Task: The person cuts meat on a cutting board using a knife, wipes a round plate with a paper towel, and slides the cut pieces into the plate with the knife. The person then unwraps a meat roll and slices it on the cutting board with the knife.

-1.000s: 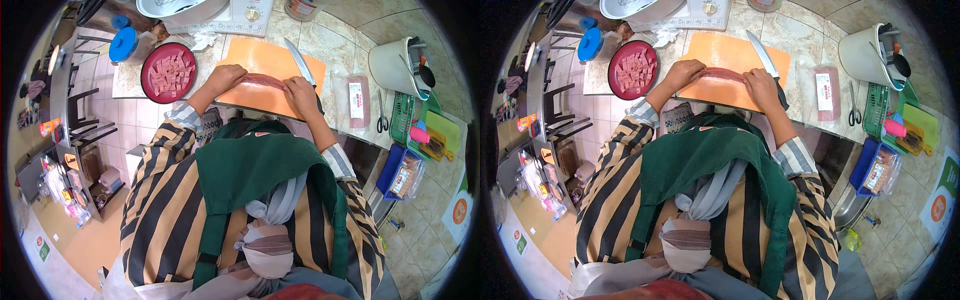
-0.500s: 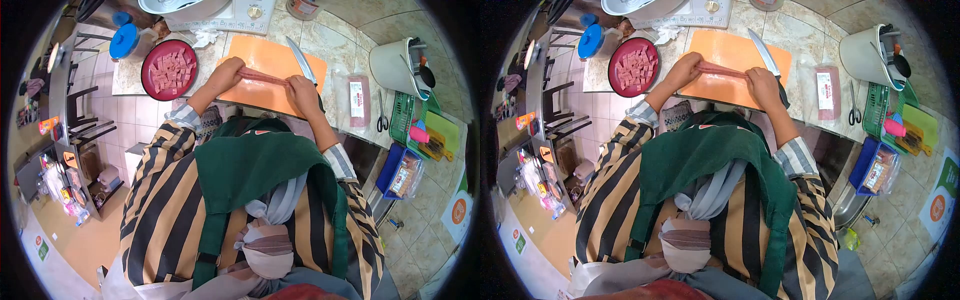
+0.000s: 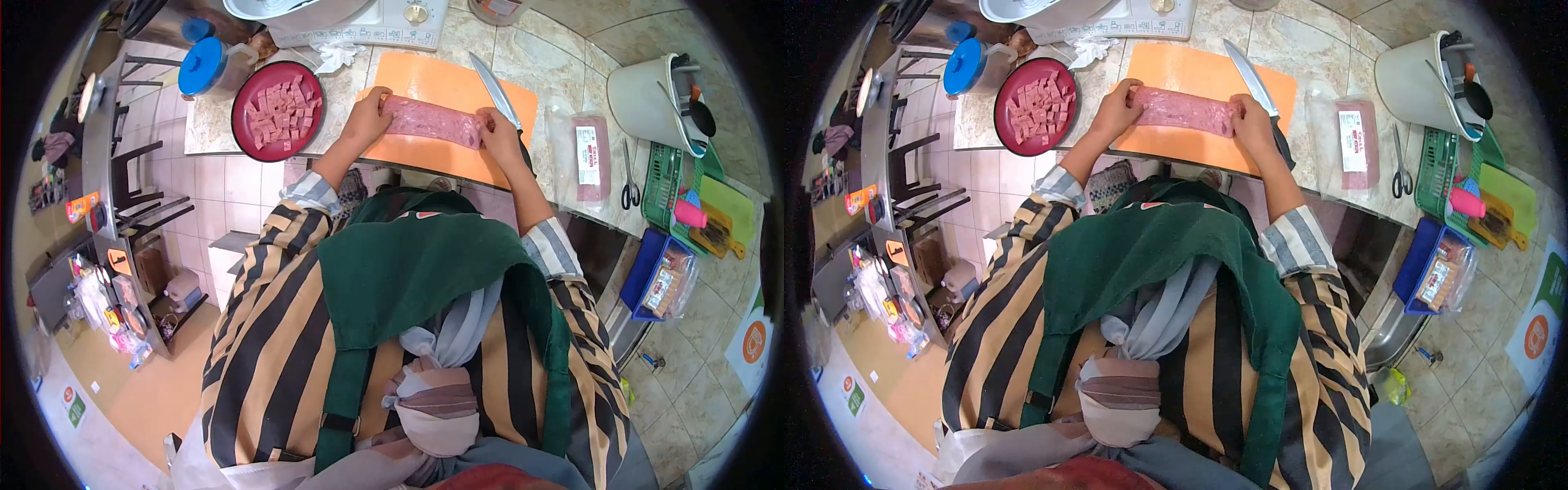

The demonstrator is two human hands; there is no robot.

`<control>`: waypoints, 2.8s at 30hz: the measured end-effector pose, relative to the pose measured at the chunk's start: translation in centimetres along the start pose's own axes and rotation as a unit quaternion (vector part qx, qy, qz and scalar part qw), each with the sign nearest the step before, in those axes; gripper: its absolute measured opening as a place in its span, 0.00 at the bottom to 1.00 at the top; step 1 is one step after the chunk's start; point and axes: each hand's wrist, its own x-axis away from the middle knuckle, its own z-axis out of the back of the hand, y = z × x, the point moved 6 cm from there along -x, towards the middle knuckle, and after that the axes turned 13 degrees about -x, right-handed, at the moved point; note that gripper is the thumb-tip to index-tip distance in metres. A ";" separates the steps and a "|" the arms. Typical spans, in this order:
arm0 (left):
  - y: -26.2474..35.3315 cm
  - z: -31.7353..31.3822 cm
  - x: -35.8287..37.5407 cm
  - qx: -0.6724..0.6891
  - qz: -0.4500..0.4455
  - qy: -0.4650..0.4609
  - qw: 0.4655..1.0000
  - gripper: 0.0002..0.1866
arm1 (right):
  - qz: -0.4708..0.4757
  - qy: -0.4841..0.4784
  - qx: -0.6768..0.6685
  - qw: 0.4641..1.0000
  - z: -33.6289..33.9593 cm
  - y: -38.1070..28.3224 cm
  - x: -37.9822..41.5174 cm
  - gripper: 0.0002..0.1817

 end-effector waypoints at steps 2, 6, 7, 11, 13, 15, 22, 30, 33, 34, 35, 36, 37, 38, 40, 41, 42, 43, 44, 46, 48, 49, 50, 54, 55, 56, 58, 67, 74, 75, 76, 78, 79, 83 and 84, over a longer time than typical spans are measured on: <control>1.0 0.8 0.9 -0.087 -0.058 0.109 0.989 0.26 | -0.017 0.008 -0.002 1.000 0.1 -0.5 0.7 0.15; 3.4 1.2 1.6 -0.195 -0.135 0.143 0.961 0.30 | 0.055 0.064 0.079 0.993 1.4 -2.1 1.5 0.15; 5.0 0.4 1.7 -0.181 -0.222 0.127 0.949 0.31 | 0.071 0.089 0.092 0.989 1.9 -2.6 2.0 0.15; 8.6 -3.3 1.9 -0.182 -0.368 0.105 0.906 0.40 | 0.024 0.043 0.075 0.996 1.3 -2.7 3.0 0.19; 9.9 -4.5 1.6 -0.180 -0.394 0.115 0.894 0.44 | 0.125 -0.004 0.188 0.974 0.3 -5.6 4.3 0.26; 10.5 -5.4 1.1 -0.181 -0.391 0.110 0.896 0.43 | 0.134 -0.007 0.208 0.969 0.0 -4.8 4.1 0.30; 10.4 -6.5 0.2 -0.180 -0.379 0.087 0.904 0.37 | 0.132 -0.101 0.179 0.970 0.7 -3.2 2.3 0.35; 11.9 -6.6 0.3 -0.175 -0.402 0.082 0.895 0.34 | 0.168 -0.087 0.205 0.960 0.4 -2.8 1.9 0.34; 11.5 -7.3 0.1 -0.166 -0.397 0.070 0.900 0.34 | 0.145 -0.063 0.128 0.979 1.0 -2.3 1.9 0.31; 11.5 -7.2 0.1 -0.164 -0.392 0.067 0.903 0.33 | 0.129 -0.031 0.070 0.989 1.4 -2.1 2.0 0.29; 11.7 -7.2 0.3 -0.165 -0.392 0.067 0.902 0.33 | 0.130 -0.030 0.069 0.989 1.5 -1.9 2.2 0.29; 12.1 -6.8 0.5 -0.158 -0.384 0.075 0.906 0.32 | 0.045 -0.030 0.071 0.996 1.7 -1.1 2.3 0.26; 12.3 -6.4 0.6 -0.151 -0.376 0.082 0.911 0.31 | -0.041 -0.030 0.071 0.996 1.8 -0.4 2.8 0.24; 12.4 -6.5 0.6 -0.152 -0.376 0.080 0.910 0.31 | -0.042 -0.030 0.070 0.996 1.2 -0.1 3.3 0.24; 12.5 -7.2 0.3 -0.155 -0.374 0.064 0.912 0.31 | 0.054 0.050 0.005 0.997 0.3 -1.1 4.3 0.21; 12.5 -7.4 0.3 -0.155 -0.375 0.064 0.912 0.31 | 0.075 0.063 0.017 0.995 -0.1 -1.6 4.4 0.20; 12.4 -7.5 0.2 -0.159 -0.366 0.067 0.914 0.31 | 0.076 0.064 0.016 0.995 -0.5 -1.6 4.4 0.20; 12.2 -7.5 0.1 -0.165 -0.357 0.070 0.917 0.32 | 0.102 0.091 0.024 0.990 -0.7 -1.8 4.5 0.20; 12.1 -7.6 0.0 -0.167 -0.357 0.070 0.916 0.32 | 0.127 0.117 0.032 0.984 -0.8 -2.1 4.7 0.20; 12.2 -7.6 0.1 -0.175 -0.360 0.076 0.913 0.31 | 0.102 0.110 0.086 0.985 -1.0 -1.9 4.9 0.21; 12.3 -7.7 0.2 -0.185 -0.360 0.073 0.912 0.31 | 0.075 0.105 0.141 0.982 -1.0 -1.5 5.0 0.22; 12.4 -7.7 0.2 -0.193 -0.358 0.071 0.911 0.30 | 0.075 0.109 0.149 0.980 -1.0 -1.4 4.9 0.22; 12.5 -7.6 0.2 -0.195 -0.357 0.072 0.911 0.30 | 0.076 0.113 0.156 0.978 -1.0 -1.3 4.7 0.23; 12.5 -7.8 0.4 -0.201 -0.353 0.084 0.910 0.30 | 0.105 0.111 0.155 0.976 -1.6 -1.1 4.3 0.24; 12.5 -7.8 0.4 -0.197 -0.359 0.092 0.908 0.31 | 0.096 0.105 0.145 0.979 -1.5 -1.1 4.3 0.24; 12.5 -7.7 0.4 -0.198 -0.358 0.094 0.908 0.31 | 0.087 0.098 0.135 0.982 -1.4 -1.1 4.3 0.24; 12.6 -7.2 0.3 -0.153 -0.342 0.070 0.925 0.34 | 0.119 0.114 0.142 0.976 -0.6 -3.1 4.6 0.25; 5.7 0.2 1.5 -0.181 -0.291 0.099 0.934 0.37 | 0.293 0.030 0.210 0.932 -1.3 -4.0 2.3 0.22; 2.1 0.2 1.6 -0.167 -0.363 0.004 0.917 0.30 | 0.259 -0.046 0.242 0.934 -1.0 -4.6 2.4 0.31; 2.0 0.1 1.3 -0.178 -0.374 0.000 0.910 0.31 | 0.246 -0.064 0.257 0.932 -1.1 -4.4 2.1 0.33; 2.0 0.0 1.3 -0.190 -0.385 -0.004 0.903 0.31 | 0.234 -0.081 0.272 0.930 -1.1 -4.2 2.0 0.36; 2.3 0.4 1.7 -0.188 -0.383 -0.003 0.904 0.31 | 0.238 -0.086 0.276 0.927 -1.1 -4.3 2.0 0.36; 2.8 0.7 2.2 -0.202 -0.383 0.014 0.901 0.32 | 0.238 -0.086 0.277 0.927 -1.1 -4.3 1.9 0.36; 2.4 0.1 3.8 -0.247 -0.317 0.090 0.911 0.32 | 0.238 -0.084 0.282 0.926 -1.1 -4.3 2.1 0.36; 1.7 -0.8 4.1 -0.247 -0.317 0.091 0.911 0.32 | 0.242 -0.079 0.276 0.927 -1.1 -4.2 2.1 0.36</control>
